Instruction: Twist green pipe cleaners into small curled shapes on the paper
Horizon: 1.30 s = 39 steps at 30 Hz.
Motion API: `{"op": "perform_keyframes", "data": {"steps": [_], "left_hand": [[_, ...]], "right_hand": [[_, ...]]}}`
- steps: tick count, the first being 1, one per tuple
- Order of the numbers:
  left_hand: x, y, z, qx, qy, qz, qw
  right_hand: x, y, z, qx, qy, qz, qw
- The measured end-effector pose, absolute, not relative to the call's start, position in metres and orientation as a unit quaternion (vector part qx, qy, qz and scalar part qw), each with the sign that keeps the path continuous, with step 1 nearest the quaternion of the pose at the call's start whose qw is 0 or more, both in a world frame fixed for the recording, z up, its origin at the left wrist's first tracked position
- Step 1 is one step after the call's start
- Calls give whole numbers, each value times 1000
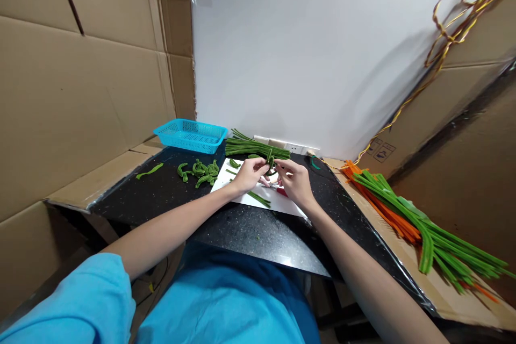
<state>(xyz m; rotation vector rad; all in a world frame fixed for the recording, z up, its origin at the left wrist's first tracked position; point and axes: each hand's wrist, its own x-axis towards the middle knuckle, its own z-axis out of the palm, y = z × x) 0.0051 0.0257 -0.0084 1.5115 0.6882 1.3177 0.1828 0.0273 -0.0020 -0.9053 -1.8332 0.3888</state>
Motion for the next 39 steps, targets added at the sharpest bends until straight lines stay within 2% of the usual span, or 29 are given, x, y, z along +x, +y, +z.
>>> {"op": "perform_keyframes", "data": {"steps": [13, 25, 32, 39], "left_hand": [[4, 33, -16, 622, 287, 542, 487], [-4, 36, -19, 670, 319, 495, 452], [-6, 36, -21, 700, 324, 457, 442], [-2, 35, -19, 685, 335, 434, 479]], "right_hand": [[181, 25, 0, -390, -751, 181, 500], [178, 21, 3, -375, -721, 279, 512], [177, 20, 2, -393, -720, 261, 509], [180, 27, 1, -420, -628, 380, 534]]}}
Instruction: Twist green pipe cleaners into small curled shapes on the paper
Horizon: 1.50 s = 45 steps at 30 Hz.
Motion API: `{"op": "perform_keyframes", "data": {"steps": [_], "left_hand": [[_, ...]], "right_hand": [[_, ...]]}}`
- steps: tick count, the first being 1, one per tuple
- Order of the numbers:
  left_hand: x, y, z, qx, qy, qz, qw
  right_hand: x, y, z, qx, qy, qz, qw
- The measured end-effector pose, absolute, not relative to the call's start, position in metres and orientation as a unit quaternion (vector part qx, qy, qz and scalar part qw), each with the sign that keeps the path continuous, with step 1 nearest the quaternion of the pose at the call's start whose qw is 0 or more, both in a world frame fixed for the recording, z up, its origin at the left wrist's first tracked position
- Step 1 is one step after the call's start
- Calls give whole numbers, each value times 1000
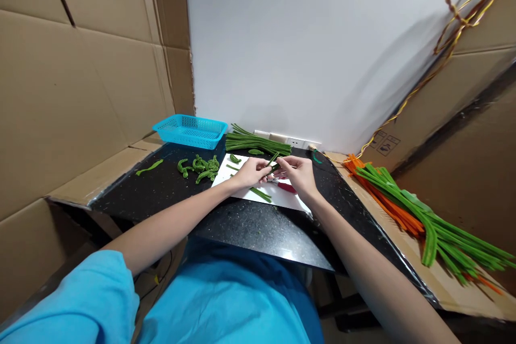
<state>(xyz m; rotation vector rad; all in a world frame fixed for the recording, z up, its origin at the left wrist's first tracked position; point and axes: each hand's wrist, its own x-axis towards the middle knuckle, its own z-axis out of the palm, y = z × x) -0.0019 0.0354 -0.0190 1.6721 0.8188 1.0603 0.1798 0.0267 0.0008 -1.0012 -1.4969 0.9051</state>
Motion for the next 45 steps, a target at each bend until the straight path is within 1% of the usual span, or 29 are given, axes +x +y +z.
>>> {"op": "perform_keyframes", "data": {"steps": [4, 9, 16, 23, 32, 45], "left_hand": [[-1, 34, -17, 676, 313, 443, 499], [-1, 34, -16, 679, 307, 447, 495], [0, 32, -15, 669, 313, 455, 497], [1, 30, -12, 661, 319, 460, 499], [1, 29, -10, 598, 339, 442, 577], [7, 26, -11, 596, 282, 455, 598]], "right_hand": [[182, 25, 5, -424, -603, 401, 544], [183, 23, 11, -405, -600, 458, 516], [185, 27, 8, -366, -548, 554, 509], [187, 30, 7, -382, -528, 560, 511], [187, 29, 6, -339, -542, 599, 482], [185, 27, 11, -315, -508, 642, 480]]}}
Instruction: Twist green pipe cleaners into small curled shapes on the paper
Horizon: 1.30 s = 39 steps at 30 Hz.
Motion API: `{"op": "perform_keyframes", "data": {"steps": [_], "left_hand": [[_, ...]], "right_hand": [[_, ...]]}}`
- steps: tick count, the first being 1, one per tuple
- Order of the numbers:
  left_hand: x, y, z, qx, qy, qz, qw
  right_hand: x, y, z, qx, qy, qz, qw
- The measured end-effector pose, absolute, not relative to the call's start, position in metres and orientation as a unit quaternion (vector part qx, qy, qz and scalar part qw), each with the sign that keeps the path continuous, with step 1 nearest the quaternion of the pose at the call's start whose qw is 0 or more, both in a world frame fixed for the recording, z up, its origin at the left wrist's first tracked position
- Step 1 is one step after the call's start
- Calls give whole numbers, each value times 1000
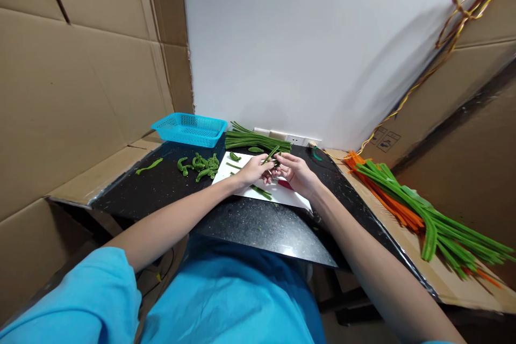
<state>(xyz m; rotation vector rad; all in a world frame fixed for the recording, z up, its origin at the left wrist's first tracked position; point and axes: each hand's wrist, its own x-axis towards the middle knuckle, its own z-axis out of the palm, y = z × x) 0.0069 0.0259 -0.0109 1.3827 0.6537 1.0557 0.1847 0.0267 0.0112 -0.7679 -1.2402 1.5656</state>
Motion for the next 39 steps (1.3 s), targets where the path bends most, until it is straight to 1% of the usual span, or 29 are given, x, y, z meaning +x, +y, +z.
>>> {"op": "perform_keyframes", "data": {"steps": [9, 18, 26, 31, 39], "left_hand": [[5, 23, -9, 576, 263, 459, 623], [1, 26, -10, 576, 234, 441, 647], [-3, 26, -12, 613, 257, 446, 599], [-6, 26, -10, 626, 269, 446, 580], [-6, 22, -8, 634, 293, 479, 532]], "right_hand": [[190, 32, 9, -290, -522, 660, 456], [188, 30, 10, -278, -534, 652, 461], [193, 34, 10, -310, -522, 628, 487], [193, 33, 11, -315, -547, 608, 481], [187, 26, 13, -326, -583, 575, 473]]}}
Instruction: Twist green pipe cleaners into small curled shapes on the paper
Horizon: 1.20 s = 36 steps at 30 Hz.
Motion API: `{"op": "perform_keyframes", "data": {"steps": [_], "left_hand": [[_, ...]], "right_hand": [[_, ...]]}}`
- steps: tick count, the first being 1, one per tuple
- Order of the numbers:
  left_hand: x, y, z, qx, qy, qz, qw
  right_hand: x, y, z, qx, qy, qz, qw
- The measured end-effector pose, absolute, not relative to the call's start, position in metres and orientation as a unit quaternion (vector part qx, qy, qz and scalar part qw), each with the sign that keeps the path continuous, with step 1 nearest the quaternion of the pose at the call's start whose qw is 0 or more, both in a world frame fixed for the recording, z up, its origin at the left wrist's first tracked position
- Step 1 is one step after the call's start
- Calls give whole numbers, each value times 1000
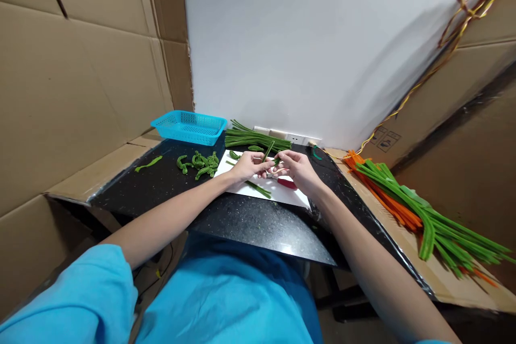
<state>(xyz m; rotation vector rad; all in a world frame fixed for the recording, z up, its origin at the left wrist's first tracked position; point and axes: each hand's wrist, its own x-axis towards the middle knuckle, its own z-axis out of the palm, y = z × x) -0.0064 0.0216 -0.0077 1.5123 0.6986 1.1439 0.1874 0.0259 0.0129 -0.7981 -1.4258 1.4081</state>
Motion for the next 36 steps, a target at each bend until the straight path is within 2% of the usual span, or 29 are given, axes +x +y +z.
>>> {"op": "perform_keyframes", "data": {"steps": [3, 11, 14, 19, 25, 30, 36], "left_hand": [[-8, 24, -8, 639, 318, 485, 506], [-8, 29, -12, 681, 313, 477, 459], [-8, 29, -11, 677, 306, 469, 477], [-12, 28, -8, 647, 310, 426, 551], [-10, 24, -5, 617, 323, 467, 545], [-5, 21, -5, 598, 323, 480, 554], [-3, 23, -8, 627, 323, 453, 545]], "right_hand": [[187, 25, 12, -334, -581, 564, 483], [186, 30, 8, -301, -526, 645, 464], [185, 31, 10, -293, -532, 642, 468], [187, 29, 12, -309, -556, 606, 477], [183, 21, 16, -326, -596, 549, 486], [184, 18, 18, -349, -634, 455, 520], [183, 20, 14, -358, -644, 450, 505]]}}
